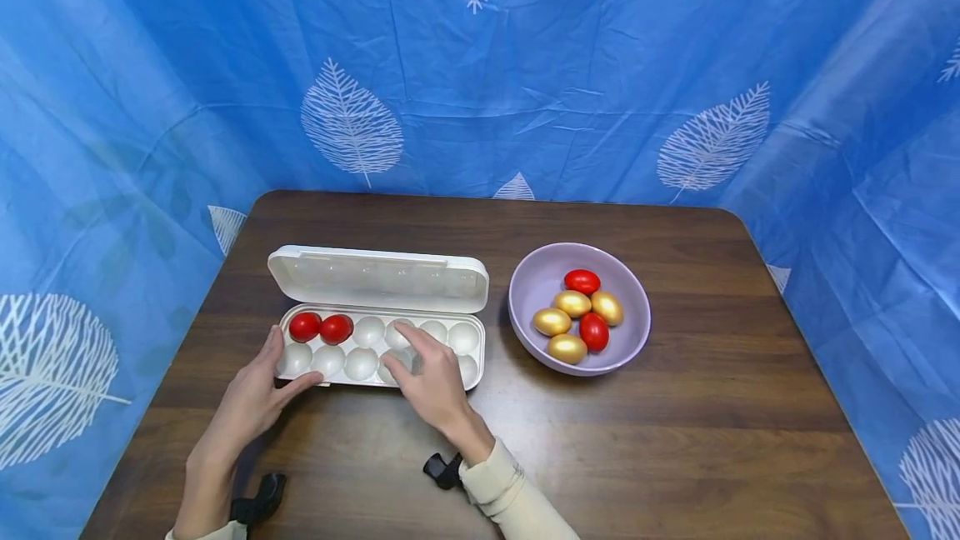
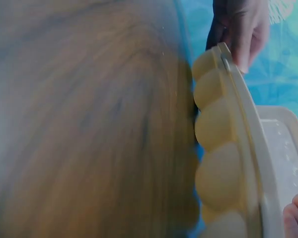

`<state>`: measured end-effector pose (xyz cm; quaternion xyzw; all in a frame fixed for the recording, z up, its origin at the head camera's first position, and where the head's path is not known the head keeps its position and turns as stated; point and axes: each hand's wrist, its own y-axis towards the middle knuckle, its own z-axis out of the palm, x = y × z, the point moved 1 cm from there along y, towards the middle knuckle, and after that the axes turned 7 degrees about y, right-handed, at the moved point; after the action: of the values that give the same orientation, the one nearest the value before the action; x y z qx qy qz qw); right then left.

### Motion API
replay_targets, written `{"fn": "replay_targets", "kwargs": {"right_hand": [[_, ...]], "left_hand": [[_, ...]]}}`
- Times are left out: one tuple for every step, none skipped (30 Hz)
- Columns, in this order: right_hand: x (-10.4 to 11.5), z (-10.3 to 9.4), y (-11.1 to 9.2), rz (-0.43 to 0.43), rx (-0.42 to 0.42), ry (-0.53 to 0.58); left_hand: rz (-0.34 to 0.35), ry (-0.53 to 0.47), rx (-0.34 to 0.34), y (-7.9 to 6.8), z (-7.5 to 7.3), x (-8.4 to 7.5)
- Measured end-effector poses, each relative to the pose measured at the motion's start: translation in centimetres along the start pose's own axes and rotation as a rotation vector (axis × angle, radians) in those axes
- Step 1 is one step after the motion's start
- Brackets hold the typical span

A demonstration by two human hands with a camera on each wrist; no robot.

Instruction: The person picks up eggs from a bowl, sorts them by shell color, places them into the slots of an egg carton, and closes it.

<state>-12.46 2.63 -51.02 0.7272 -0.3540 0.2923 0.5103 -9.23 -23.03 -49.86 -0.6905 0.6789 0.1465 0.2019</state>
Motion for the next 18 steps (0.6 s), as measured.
{"fn": "replay_targets", "kwargs": {"right_hand": [[0.0, -0.5, -0.2, -0.01, -0.015, -0.01], [0.0, -1.0, -0.4, -0.014, -0.03, -0.02], [-0.1, -1.5, -0.7, -0.022, -0.047, -0.026], [-0.2, -2.1, -0.9, -0.026, -0.066, -0.031], [-0.2, -2.7, -1.1, -0.027, -0.086, -0.031], [-0.3, -3.3, -1.2, -0.028, -0.107, -0.029], [-0.4, -3.9, -1.4, -0.031, -0.13, -0.026], [-0.5, -4.5, -1.5, -0.028, -0.151, -0.019], [-0.6, -5.1, -1.6, -0.031, -0.17, -0.018], [-0.6, -5.8, -1.7, -0.025, -0.188, -0.015], [-0.6, -6.3, -1.7, -0.018, -0.205, -0.012], [-0.6, -6.9, -1.8, -0.007, -0.219, 0.002], [-0.5, -7.5, -1.8, 0.007, -0.234, 0.011], [-0.4, -8.1, -1.8, 0.022, -0.251, 0.019], [-0.3, -8.7, -1.9, 0.035, -0.269, 0.013], [0.2, -9.3, -1.8, 0.047, -0.287, 0.008], [0.7, -9.9, -1.7, 0.059, -0.306, 0.003], [1.2, -10.5, -1.7, 0.073, -0.322, -0.004]], "left_hand": [[0.0, -0.001, -0.002, 0.0, 0.0, 0.0], [0.001, 0.0, -0.005, 0.0, 0.0, 0.0], [0.003, 0.0, -0.007, 0.0, 0.0, 0.0], [0.003, 0.0, -0.007, 0.0, 0.0, 0.0], [0.0, -0.002, -0.005, 0.1, 0.0, 0.0], [-0.002, -0.003, -0.002, 0.1, 0.0, 0.0], [-0.007, -0.005, 0.001, 0.1, 0.0, 0.0], [-0.013, -0.007, 0.007, 0.1, 0.0, 0.0], [-0.021, -0.011, 0.014, 0.2, 0.0, 0.0], [-0.03, -0.015, 0.02, 0.2, 0.1, 0.0], [-0.038, -0.019, 0.026, 0.2, 0.1, 0.0], [-0.045, -0.023, 0.03, 0.2, 0.1, 0.0], [-0.05, -0.028, 0.034, 0.2, 0.1, 0.0], [-0.055, -0.032, 0.038, 0.2, 0.0, 0.0], [-0.057, -0.036, 0.04, 0.2, 0.0, 0.0], [-0.059, -0.038, 0.042, 0.2, 0.0, 0.0], [-0.06, -0.041, 0.044, 0.2, 0.0, 0.0], [-0.06, -0.041, 0.046, 0.1, -0.1, -0.1]]}}
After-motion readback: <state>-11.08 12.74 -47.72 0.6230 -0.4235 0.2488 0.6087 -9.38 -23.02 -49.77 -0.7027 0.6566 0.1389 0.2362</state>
